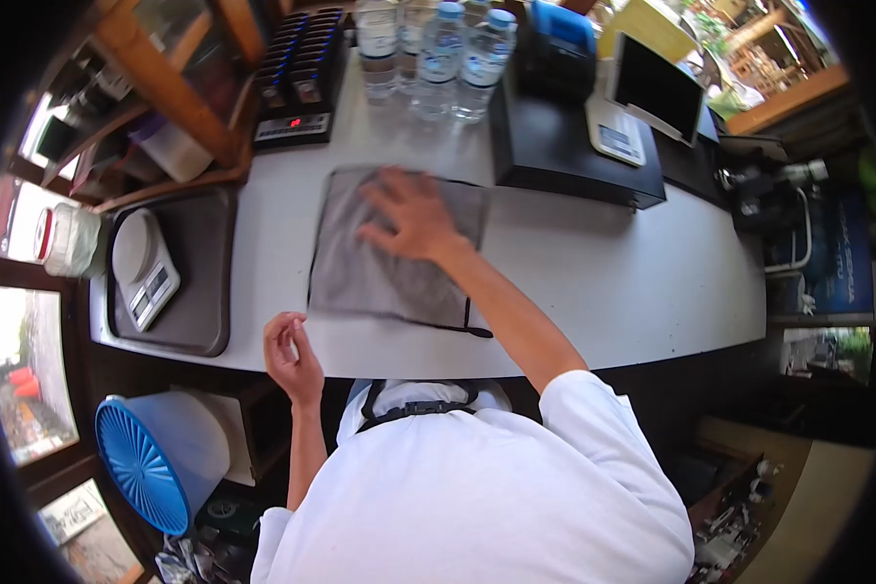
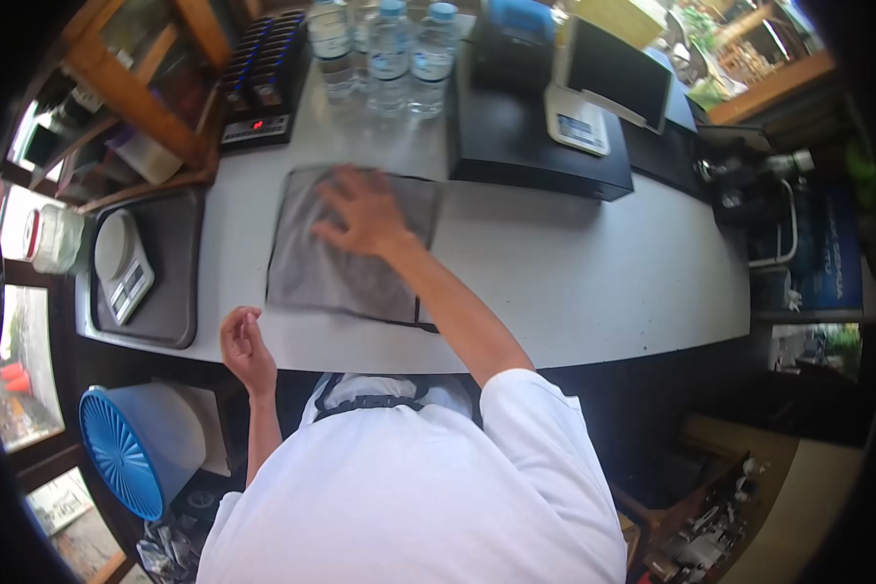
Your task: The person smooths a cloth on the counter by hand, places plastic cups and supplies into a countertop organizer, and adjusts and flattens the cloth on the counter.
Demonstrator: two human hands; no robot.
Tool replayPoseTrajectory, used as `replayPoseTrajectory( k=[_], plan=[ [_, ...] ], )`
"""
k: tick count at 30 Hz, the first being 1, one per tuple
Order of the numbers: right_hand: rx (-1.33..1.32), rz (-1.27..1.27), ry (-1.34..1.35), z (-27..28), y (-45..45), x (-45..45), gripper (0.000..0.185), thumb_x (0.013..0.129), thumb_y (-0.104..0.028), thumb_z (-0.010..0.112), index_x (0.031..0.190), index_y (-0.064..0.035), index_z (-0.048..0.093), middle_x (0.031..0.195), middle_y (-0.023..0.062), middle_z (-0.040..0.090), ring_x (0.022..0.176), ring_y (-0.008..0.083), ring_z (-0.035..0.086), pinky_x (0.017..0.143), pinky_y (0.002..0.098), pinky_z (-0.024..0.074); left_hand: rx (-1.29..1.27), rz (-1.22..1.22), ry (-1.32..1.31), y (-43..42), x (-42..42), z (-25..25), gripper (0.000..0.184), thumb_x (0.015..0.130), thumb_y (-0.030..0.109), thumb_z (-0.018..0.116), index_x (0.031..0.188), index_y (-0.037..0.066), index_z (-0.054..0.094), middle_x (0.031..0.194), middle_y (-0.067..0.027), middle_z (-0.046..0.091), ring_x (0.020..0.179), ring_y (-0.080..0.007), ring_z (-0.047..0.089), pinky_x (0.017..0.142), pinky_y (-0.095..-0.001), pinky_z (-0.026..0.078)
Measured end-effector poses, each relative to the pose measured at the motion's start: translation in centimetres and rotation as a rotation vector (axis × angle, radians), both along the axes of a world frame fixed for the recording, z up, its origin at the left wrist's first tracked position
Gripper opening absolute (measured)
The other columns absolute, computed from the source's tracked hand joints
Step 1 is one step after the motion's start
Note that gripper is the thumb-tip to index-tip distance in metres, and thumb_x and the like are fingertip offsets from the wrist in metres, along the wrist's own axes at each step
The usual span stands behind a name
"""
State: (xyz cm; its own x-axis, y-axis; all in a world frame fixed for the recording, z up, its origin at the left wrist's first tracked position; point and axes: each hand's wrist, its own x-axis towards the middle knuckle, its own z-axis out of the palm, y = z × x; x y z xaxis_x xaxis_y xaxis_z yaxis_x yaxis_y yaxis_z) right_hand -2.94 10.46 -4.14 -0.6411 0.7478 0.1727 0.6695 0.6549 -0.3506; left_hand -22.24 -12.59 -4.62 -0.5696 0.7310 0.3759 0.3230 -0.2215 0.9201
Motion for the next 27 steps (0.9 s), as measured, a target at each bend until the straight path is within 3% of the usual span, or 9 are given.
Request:
replayPoseTrajectory(
  k=[2,5,8,11,15,18,21,25,27],
  plan=[
    [0.222,-0.299,-0.054,-2.2,0.0,-0.4,0.074,0.094,-0.068,0.054,0.15,-0.0204,0.053,0.165,0.0181,0.034,0.155,0.0334,0.026,0.126,0.0588,0.0155,0.007,-0.005,-0.031,-0.4,-0.9,-0.3,0.014,0.102,-0.004,0.057,0.116,0.0,0.061,0.109,-0.01,0.065,0.098,-0.0167,0.066,0.091,-0.0292,0.053],
    [0.099,0.079,-0.101,-1.0,-2.8,-0.6,0.077,0.096,-0.067,0.051,0.153,-0.014,0.049,0.165,0.0198,0.032,0.156,0.0356,0.024,0.125,0.0617,0.0128,-0.008,-0.026,-0.063,-1.1,-2.6,-0.8,0.015,0.103,-0.002,0.057,0.118,0.0,0.061,0.108,-0.0097,0.066,0.098,-0.0165,0.066,0.092,-0.0303,0.053],
    [-0.029,0.097,-0.1,1.2,-1.6,0.3,0.08,0.098,-0.067,0.049,0.155,-0.0101,0.045,0.166,0.021,0.029,0.156,0.0358,0.023,0.125,0.0611,0.0115,-0.019,-0.038,-0.071,-1.2,-4.3,-0.5,0.013,0.102,-0.003,0.059,0.115,-0.001,0.062,0.106,-0.0088,0.065,0.096,-0.0152,0.066,0.09,-0.0281,0.053],
    [0.15,-0.437,-0.161,-3.0,0.0,-1.1,0.08,0.096,-0.068,0.052,0.156,-0.0163,0.045,0.167,0.019,0.028,0.157,0.0333,0.023,0.126,0.0588,0.0123,-0.033,-0.035,-0.086,-1.4,-5.6,-0.5,0.012,0.101,-0.002,0.06,0.113,-0.001,0.062,0.104,-0.0087,0.066,0.094,-0.0147,0.067,0.089,-0.0274,0.053],
    [-0.044,0.243,-0.201,1.9,-3.8,-3.7,0.085,0.097,-0.068,0.05,0.159,-0.0118,0.039,0.168,0.0247,0.022,0.157,0.0385,0.017,0.126,0.0603,0.0075,-0.051,-0.003,-0.11,-1.3,-6.7,-0.3,0.012,0.1,-0.003,0.061,0.112,-0.002,0.062,0.099,-0.0086,0.067,0.092,-0.0159,0.067,0.089,-0.0287,0.053],
    [-0.063,-0.023,-0.191,2.1,0.7,-3.2,0.086,0.097,-0.068,0.049,0.16,-0.011,0.038,0.169,0.0244,0.02,0.158,0.0382,0.015,0.127,0.0587,0.0072,-0.072,-0.026,-0.091,-1.4,-7.4,0.1,0.011,0.099,-0.005,0.061,0.108,-0.002,0.064,0.096,-0.0088,0.067,0.089,-0.016,0.068,0.087,-0.0288,0.055],
    [0.156,-0.333,-0.214,-1.9,3.3,-6.2,0.082,0.094,-0.07,0.054,0.159,-0.0203,0.042,0.17,0.0179,0.021,0.158,0.0334,0.016,0.128,0.054,0.0091,-0.048,-0.041,-0.103,-1.5,-7.7,0.1,0.013,0.097,-0.007,0.061,0.108,-0.001,0.064,0.095,-0.0093,0.067,0.088,-0.0163,0.069,0.085,-0.0285,0.055],
    [-0.059,0.376,-0.231,2.2,2.4,-8.7,0.084,0.094,-0.068,0.054,0.16,-0.0177,0.038,0.169,0.02,0.023,0.158,0.0346,0.016,0.127,0.0558,0.0086,-0.026,-0.067,-0.139,-1.5,-8.6,0.5,0.015,0.096,-0.009,0.062,0.108,-0.001,0.065,0.097,-0.01,0.067,0.087,-0.0165,0.07,0.081,-0.0273,0.056],
    [0.01,0.235,-0.202,1.9,4.5,-8.6,0.086,0.093,-0.069,0.056,0.158,-0.0145,0.04,0.167,0.0222,0.026,0.157,0.0366,0.02,0.128,0.0561,0.0092,-0.026,-0.067,-0.137,-1.8,-9.1,0.5,0.016,0.095,-0.009,0.062,0.108,-0.001,0.065,0.098,-0.0101,0.066,0.086,-0.0164,0.07,0.08,-0.027,0.057]
  ],
)
